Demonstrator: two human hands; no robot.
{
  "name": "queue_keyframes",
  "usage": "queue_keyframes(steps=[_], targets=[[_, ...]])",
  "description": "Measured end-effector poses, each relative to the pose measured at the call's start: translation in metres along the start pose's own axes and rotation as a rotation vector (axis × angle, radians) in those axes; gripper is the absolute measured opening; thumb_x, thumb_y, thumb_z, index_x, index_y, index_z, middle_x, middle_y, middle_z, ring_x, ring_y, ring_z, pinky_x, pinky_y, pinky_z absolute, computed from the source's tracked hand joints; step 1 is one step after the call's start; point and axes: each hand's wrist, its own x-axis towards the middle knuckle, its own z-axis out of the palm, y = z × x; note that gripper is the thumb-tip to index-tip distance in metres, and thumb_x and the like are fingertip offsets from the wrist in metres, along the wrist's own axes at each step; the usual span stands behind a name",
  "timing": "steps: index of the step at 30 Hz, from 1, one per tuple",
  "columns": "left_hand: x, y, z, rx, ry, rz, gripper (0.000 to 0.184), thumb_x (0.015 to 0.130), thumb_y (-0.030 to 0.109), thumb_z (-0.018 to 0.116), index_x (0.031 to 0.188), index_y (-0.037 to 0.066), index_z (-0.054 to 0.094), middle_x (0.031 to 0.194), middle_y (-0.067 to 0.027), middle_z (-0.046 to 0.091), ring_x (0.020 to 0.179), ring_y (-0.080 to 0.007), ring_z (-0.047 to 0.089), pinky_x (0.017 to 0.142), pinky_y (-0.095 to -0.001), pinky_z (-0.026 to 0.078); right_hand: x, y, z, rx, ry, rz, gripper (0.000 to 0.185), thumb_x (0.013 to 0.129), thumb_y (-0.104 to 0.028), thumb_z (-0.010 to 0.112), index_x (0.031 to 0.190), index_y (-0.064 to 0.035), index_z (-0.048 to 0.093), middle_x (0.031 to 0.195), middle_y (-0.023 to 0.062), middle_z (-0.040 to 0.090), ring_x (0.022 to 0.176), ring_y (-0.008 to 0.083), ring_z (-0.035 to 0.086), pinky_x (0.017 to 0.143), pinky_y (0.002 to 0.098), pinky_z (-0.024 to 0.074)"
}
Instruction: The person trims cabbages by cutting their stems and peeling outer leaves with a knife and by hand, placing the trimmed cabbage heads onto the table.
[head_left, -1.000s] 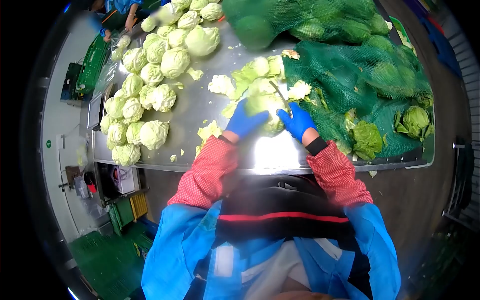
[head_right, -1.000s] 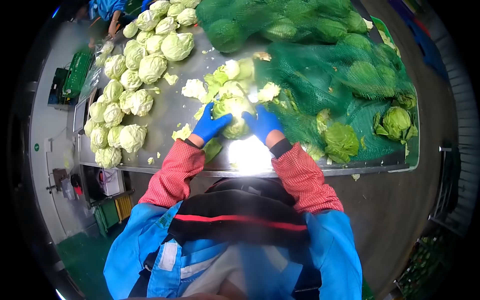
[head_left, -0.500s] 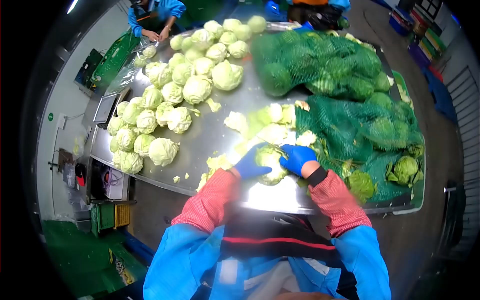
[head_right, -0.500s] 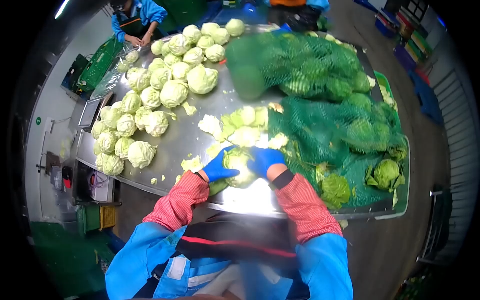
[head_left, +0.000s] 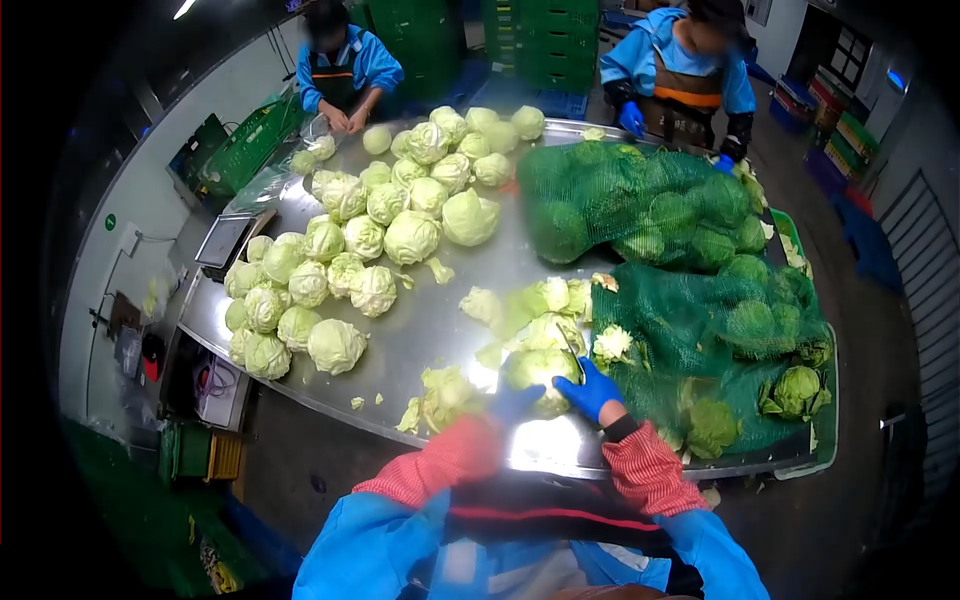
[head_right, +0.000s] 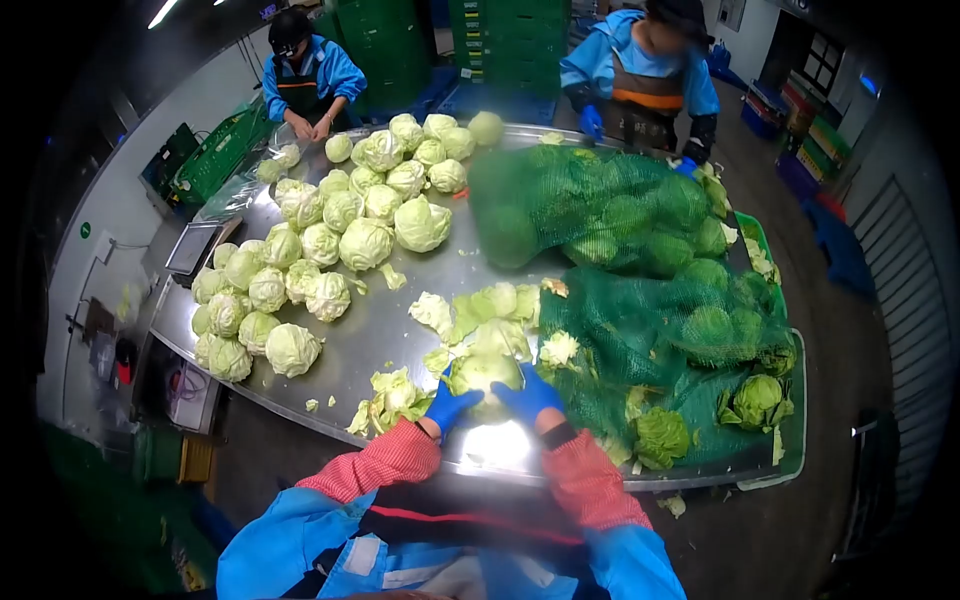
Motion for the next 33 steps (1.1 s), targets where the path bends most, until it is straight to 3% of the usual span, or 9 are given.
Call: queue_keyframes(steps=[3,9,11,15,22,24,28,30,33], targets=[[-0.015,0.025,0.005,0.08,-0.216,-0.032,0.101,0.066,0.01,0.081,0.147,0.009,0.018,0.137,-0.0107,0.042,0.121,-0.022,0.045,0.098,-0.0345,0.042,0.005,0.028,0.007,0.143,0.022,-0.1,0.075,0.075,-0.045,0.07,0.137,-0.0125,0.042,0.115,0.0215,0.061,0.103,0.0322,0.061,0.087,0.0381,0.0481],[0.004,0.037,-0.018,1.23,-0.269,0.734,0.103,0.056,0.026,0.084,0.141,0.008,0.029,0.136,-0.0219,0.038,0.128,-0.0375,0.038,0.106,-0.0418,0.031,0.003,0.024,0.009,0.081,0.052,-0.244,0.07,0.075,-0.04,0.071,0.133,-0.0095,0.047,0.123,0.0189,0.057,0.11,0.0303,0.058,0.092,0.0358,0.0466],[0.016,0.029,-0.016,1.067,-0.421,0.494,0.103,0.057,0.027,0.085,0.142,0.009,0.029,0.14,-0.0196,0.035,0.132,-0.0357,0.032,0.109,-0.0412,0.028,0.007,0.019,0.01,-0.08,0.092,-0.229,0.06,0.077,-0.043,0.066,0.125,-0.0098,0.053,0.111,0.0192,0.062,0.098,0.0331,0.061,0.084,0.0388,0.0491],[0.021,0.023,-0.02,0.97,-0.447,0.428,0.106,0.059,0.027,0.085,0.145,0.01,0.025,0.146,-0.0163,0.028,0.138,-0.0313,0.024,0.112,-0.0395,0.022,0.014,0.023,0.011,-0.204,0.166,-0.203,0.046,0.077,-0.04,0.065,0.112,-0.0097,0.059,0.094,0.0192,0.066,0.083,0.0359,0.064,0.074,0.0428,0.0513],[-0.007,0.023,-0.032,0.736,-0.322,0.407,0.104,0.059,0.027,0.085,0.144,0.008,0.028,0.144,-0.015,0.032,0.137,-0.0278,0.027,0.112,-0.0388,0.023,0.055,0.085,0.026,-0.116,0.358,-0.036,0.039,0.078,-0.031,0.067,0.104,-0.0031,0.059,0.093,0.0225,0.065,0.085,0.0368,0.064,0.072,0.0414,0.0509],[-0.009,0.016,-0.022,0.725,-0.171,0.476,0.103,0.056,0.032,0.087,0.14,0.006,0.032,0.137,-0.0169,0.037,0.13,-0.0287,0.034,0.108,-0.0395,0.029,0.043,0.052,0.019,0.106,0.253,0.041,0.055,0.078,-0.043,0.067,0.118,-0.0065,0.056,0.103,0.0211,0.065,0.095,0.0352,0.063,0.08,0.04,0.0501],[-0.005,-0.002,0.001,0.888,0.125,0.588,0.103,0.052,0.041,0.087,0.134,0.003,0.038,0.124,-0.0202,0.046,0.116,-0.0315,0.046,0.101,-0.0416,0.038,0.002,-0.01,0.016,-0.293,0.06,-0.041,0.09,0.076,-0.057,0.062,0.144,-0.0101,0.028,0.124,0.0239,0.056,0.111,0.0369,0.057,0.093,0.0398,0.0451],[0.0,0.003,-0.003,1.262,0.154,0.672,0.1,0.055,0.041,0.085,0.135,0.004,0.038,0.127,-0.0208,0.045,0.121,-0.0344,0.044,0.103,-0.0424,0.036,0.006,0.005,0.021,-0.136,0.099,-0.142,0.08,0.078,-0.046,0.066,0.143,-0.0121,0.032,0.126,0.0236,0.054,0.111,0.0386,0.056,0.093,0.0392,0.0456],[0.017,0.004,-0.014,1.209,-0.07,0.751,0.097,0.057,0.039,0.083,0.136,0.005,0.038,0.133,-0.0199,0.044,0.126,-0.0357,0.041,0.105,-0.042,0.033,0.008,0.032,0.026,0.094,0.137,-0.263,0.071,0.077,-0.025,0.069,0.14,-0.0124,0.038,0.121,0.022,0.058,0.108,0.0352,0.059,0.09,0.0368,0.0468]])
